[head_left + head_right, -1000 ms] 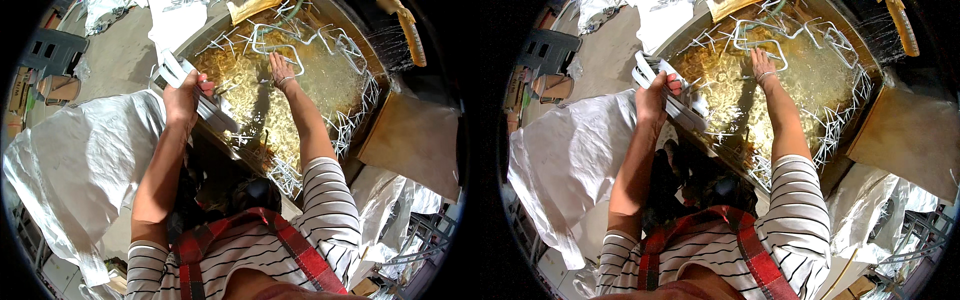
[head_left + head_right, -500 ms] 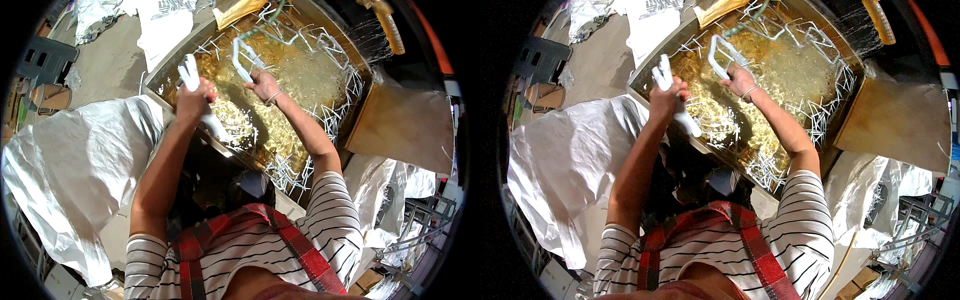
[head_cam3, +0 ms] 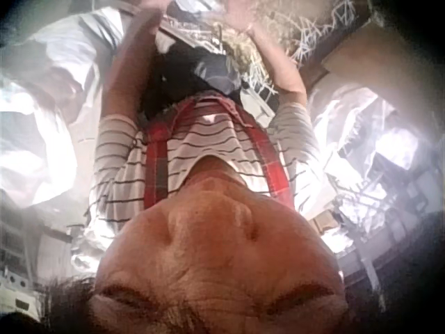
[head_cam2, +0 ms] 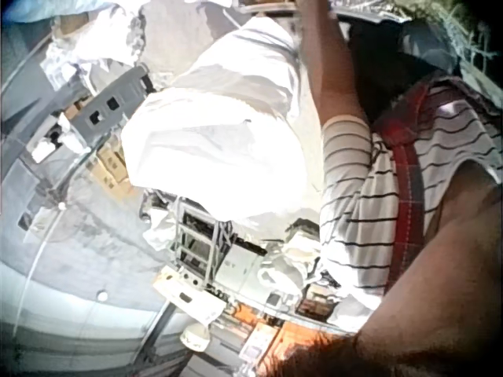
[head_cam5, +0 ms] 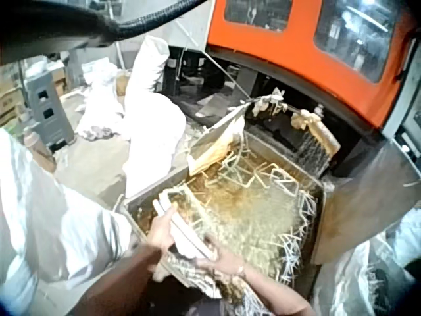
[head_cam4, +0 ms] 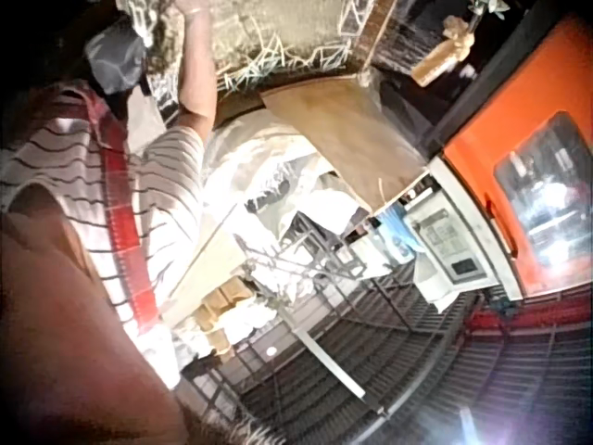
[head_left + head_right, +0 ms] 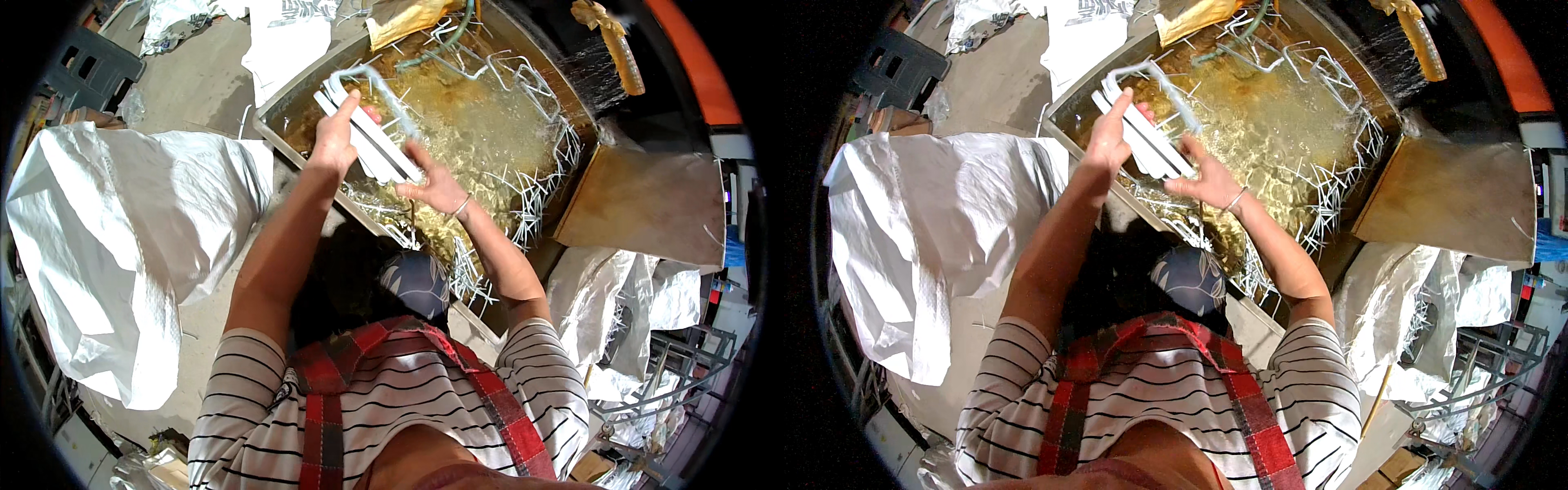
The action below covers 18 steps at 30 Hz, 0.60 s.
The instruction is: The person sorts tangled white plastic hangers from a metal tray filled with water. They pick up the hangers, separate them by hand, and place the sorted bundles into a large white sack. The process involves repeated picking, untangling, and bagging of the hangers.
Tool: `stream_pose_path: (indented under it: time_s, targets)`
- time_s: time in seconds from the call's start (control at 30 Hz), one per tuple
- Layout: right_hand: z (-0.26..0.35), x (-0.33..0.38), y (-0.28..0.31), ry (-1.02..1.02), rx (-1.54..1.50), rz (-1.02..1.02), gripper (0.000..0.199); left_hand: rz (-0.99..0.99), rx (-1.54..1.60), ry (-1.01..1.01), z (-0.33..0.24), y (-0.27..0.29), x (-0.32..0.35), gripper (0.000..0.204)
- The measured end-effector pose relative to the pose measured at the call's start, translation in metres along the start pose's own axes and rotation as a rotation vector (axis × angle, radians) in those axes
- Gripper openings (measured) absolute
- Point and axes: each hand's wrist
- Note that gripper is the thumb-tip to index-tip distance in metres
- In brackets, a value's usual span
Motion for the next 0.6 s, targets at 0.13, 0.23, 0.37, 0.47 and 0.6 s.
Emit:
stream_pose_path:
  time_s: [0.13,0.23,0.37,0.47,0.6]
  targets:
    - [0.018,0.034,0.002,-0.355,0.412,0.211,0.026,-0.063,-0.011,-0.099,-0.018,0.010,-0.004,0.042]
    - [-0.077,0.085,0.041,-0.374,-0.140,-0.672,0.014,-0.127,0.007,-0.257,-0.036,0.019,-0.014,0.040]
    - [-0.104,0.086,0.120,-0.669,-0.377,-1.166,0.029,0.032,-0.282,-0.480,-0.020,0.015,-0.012,0.021]
    - [-0.079,0.057,0.144,-0.396,-0.026,-0.926,0.021,0.230,-0.591,-0.579,-0.011,0.003,0.004,0.018]
    - [0.020,-0.006,0.112,-0.177,0.793,-0.294,0.021,0.302,-0.953,-0.687,0.016,-0.004,0.009,0.039]
Point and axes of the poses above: each hand's wrist, its own x-axis away from the middle knuckle, its own y-axis out of the back of the hand, z = x × y, and after that the axes turned 12 degrees about -z, right-handed
